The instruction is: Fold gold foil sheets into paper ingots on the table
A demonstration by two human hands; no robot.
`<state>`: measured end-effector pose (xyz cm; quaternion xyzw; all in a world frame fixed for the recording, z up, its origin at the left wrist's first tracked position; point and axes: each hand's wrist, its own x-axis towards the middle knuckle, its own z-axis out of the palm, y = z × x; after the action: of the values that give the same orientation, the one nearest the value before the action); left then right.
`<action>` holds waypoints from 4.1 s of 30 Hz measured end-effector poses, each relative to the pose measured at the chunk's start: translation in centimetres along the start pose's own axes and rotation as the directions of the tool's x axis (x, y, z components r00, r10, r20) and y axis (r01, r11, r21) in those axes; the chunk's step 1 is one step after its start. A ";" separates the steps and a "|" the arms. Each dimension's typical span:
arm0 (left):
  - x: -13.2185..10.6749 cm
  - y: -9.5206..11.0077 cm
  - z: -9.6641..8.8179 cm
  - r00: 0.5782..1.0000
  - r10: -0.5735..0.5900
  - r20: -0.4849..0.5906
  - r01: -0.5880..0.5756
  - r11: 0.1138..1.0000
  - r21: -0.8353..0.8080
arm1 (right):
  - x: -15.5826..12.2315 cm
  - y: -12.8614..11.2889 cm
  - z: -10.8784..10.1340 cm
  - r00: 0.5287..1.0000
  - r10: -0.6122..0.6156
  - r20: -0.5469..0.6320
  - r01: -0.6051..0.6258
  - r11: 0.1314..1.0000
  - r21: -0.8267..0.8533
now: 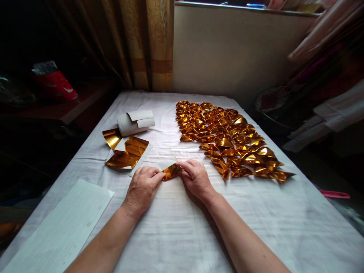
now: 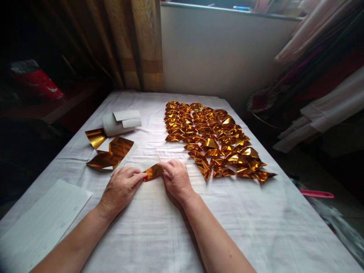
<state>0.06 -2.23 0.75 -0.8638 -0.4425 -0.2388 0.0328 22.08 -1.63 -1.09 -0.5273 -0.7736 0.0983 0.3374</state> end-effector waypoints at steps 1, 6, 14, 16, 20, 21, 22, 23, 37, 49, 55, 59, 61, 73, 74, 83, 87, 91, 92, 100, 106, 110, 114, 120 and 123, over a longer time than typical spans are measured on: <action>-0.1 0.0 0.1 1.000 0.005 0.004 -0.005 1.000 -0.001 | 0.0 0.0 0.0 1.000 -0.031 0.000 0.031 0.999 -0.031; -0.4 1.1 0.3 0.997 0.041 0.061 -0.041 0.999 0.010 | 0.1 -0.1 -0.5 0.991 -0.135 -0.007 0.131 0.973 -0.190; -0.5 2.5 -0.1 0.994 -0.013 0.109 0.016 1.000 -0.026 | 0.1 -1.5 -1.3 0.962 -0.249 0.112 0.266 0.947 -0.178; -0.4 2.4 -0.3 0.992 -0.017 0.122 0.021 0.999 -0.032 | 0.0 -1.9 -1.4 0.950 -0.255 0.178 0.274 0.957 -0.093; -0.3 2.2 -0.6 0.992 0.010 0.124 -0.004 0.999 -0.042 | -0.2 -1.2 -1.6 0.969 -0.176 0.171 0.178 0.984 0.005; -0.3 2.2 -0.7 0.992 0.016 0.129 -0.011 0.999 -0.042 | -0.2 -0.8 -1.6 0.976 -0.156 0.155 0.154 0.988 0.023; -0.3 2.2 -0.7 0.990 0.021 0.137 -0.016 0.999 -0.042 | -0.3 -0.5 -1.6 0.979 -0.142 0.145 0.137 0.990 0.039; -0.3 2.2 -0.8 0.989 0.026 0.145 -0.020 0.999 -0.041 | -0.3 -0.1 -1.6 0.982 -0.130 0.139 0.124 0.991 0.052; -0.3 2.5 -1.1 0.985 0.052 0.163 -0.047 0.998 -0.036 | 0.3 -1.3 -0.5 0.997 0.043 0.069 -0.039 0.998 -0.052; -0.3 2.5 -1.2 0.979 0.049 0.200 -0.044 0.999 -0.033 | 0.4 -1.9 -0.1 0.993 0.105 0.057 -0.099 0.990 -0.098; -0.1 2.5 -1.5 0.973 0.071 0.218 -0.068 0.997 -0.022 | 0.4 -2.3 0.1 0.987 0.155 0.041 -0.149 0.982 -0.119; -0.1 2.4 -1.6 0.975 0.067 0.210 -0.063 0.998 -0.027 | 0.4 -2.1 0.4 0.985 0.171 0.028 -0.167 0.980 -0.111; -0.2 2.3 -1.6 0.974 0.068 0.215 -0.062 0.997 -0.033 | 0.4 -2.0 0.5 0.985 0.171 0.028 -0.167 0.979 -0.116; -0.2 2.0 -1.2 0.978 0.050 0.201 -0.041 0.998 -0.049 | -0.3 -2.6 0.1 0.999 -0.029 0.034 0.034 0.988 -0.152; -0.2 1.8 -1.0 0.981 0.046 0.190 -0.035 0.998 -0.060 | -0.5 -2.8 -0.1 0.997 -0.049 0.056 0.057 0.988 -0.144; -0.5 -0.6 -0.5 0.996 -0.058 0.061 0.072 0.961 -0.266 | -0.7 -4.2 -1.1 0.986 -0.009 0.165 0.033 0.990 -0.141; -0.4 -1.9 -0.5 0.995 -0.086 0.050 0.096 0.961 -0.260 | -0.7 -4.1 -0.9 0.987 0.001 0.164 0.023 0.989 -0.148; -0.4 -2.6 -0.6 0.995 -0.056 0.080 0.073 0.971 -0.230 | -0.6 -4.1 -0.8 0.986 0.016 0.163 0.011 0.986 -0.165; -0.4 -2.6 -0.6 0.995 -0.055 0.087 0.073 0.973 -0.218 | -0.5 -4.1 -0.8 0.987 0.016 0.163 0.013 0.985 -0.173; -0.4 -2.3 -1.0 0.990 -0.061 0.130 0.081 0.985 -0.152 | -0.4 -3.7 -0.7 0.985 -0.037 0.168 0.073 0.974 -0.214; -0.4 -1.7 -1.1 0.989 -0.046 0.141 0.065 0.990 -0.128 | -0.4 -3.4 -0.9 0.986 -0.069 0.150 0.095 0.980 -0.175; -0.4 -1.5 -0.9 0.990 -0.061 0.128 0.078 0.988 -0.134 | -0.4 -3.2 -1.0 0.987 -0.054 0.154 0.075 0.988 -0.136; -0.4 -1.5 -0.8 0.986 -0.068 0.149 0.088 0.987 -0.133 | -0.5 -2.6 -0.8 0.987 -0.032 0.157 0.046 0.995 -0.088; -0.2 -1.4 -0.7 0.987 -0.080 0.142 0.099 0.986 -0.132 | -0.3 -2.3 -0.4 0.989 0.084 0.122 -0.073 0.993 -0.094; -0.2 -1.3 -0.5 0.986 -0.113 0.126 0.129 0.983 -0.129 | -0.2 -2.6 -0.4 0.986 0.131 0.107 -0.118 0.986 -0.122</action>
<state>-1.23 -1.72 0.96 -0.8481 -0.4781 -0.2183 -0.0672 20.44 -2.96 0.42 -0.5866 -0.7616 0.1043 0.2548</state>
